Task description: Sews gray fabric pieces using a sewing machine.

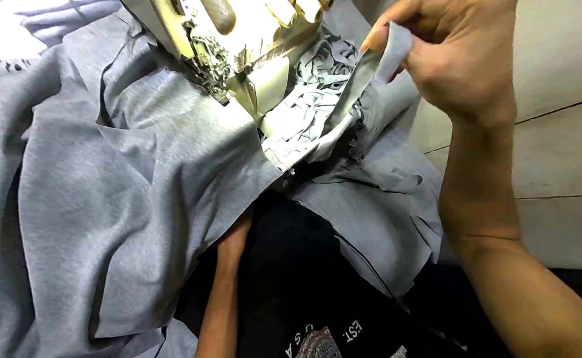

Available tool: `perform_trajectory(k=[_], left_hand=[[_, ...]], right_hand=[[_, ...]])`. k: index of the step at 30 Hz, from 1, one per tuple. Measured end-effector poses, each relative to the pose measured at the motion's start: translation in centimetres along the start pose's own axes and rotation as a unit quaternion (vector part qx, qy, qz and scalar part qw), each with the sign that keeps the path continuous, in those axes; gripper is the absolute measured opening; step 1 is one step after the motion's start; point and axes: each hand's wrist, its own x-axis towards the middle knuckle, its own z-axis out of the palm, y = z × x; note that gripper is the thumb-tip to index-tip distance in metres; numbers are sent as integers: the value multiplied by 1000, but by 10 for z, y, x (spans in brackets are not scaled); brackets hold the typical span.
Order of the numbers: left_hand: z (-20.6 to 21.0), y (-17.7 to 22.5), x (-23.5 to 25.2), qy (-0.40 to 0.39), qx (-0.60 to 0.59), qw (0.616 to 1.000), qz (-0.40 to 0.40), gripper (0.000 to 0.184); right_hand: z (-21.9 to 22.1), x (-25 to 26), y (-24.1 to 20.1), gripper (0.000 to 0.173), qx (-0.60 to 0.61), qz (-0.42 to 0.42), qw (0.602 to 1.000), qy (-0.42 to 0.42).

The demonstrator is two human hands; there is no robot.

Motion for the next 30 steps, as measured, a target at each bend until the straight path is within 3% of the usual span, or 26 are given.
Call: perform_trajectory(k=[2, 4, 6, 9, 11, 13, 16, 20, 22, 30], left_hand=[[-6, 29, -16, 18, -1, 999, 35, 44], [-20, 55, -31, -101, -40, 994, 27, 54], [-32, 70, -49, -125, -85, 983, 100, 48], [-60, 88, -54, -19, -199, 952, 230, 38], [-80, 99, -38, 92, -274, 922, 256, 40], [-95, 106, -14, 152, -339, 895, 246, 49], [-105, 113, 12, 148, -407, 869, 240, 53], [-90, 115, 14, 80, -539, 803, 241, 11], [-77, 109, 9, 38, -584, 781, 219, 9], [-34, 76, -19, -4, -618, 773, 142, 18]], right_hand=[[6, -7, 1, 12, 18, -1, 1000, -17], [11, -11, 1, 12, 36, 1, 999, -26], [14, -13, 2, 11, 54, 6, 998, -31], [22, -17, 2, 9, 94, 12, 994, -46], [26, -19, -1, 10, 118, 12, 991, -61], [30, -22, -5, 10, 136, 13, 988, -73], [36, -25, -9, 12, 147, 13, 985, -85], [43, -27, -6, 17, 149, 29, 984, -94], [48, -26, -1, 22, 155, 54, 982, -89], [82, -22, 20, 24, 172, 117, 973, -103]])
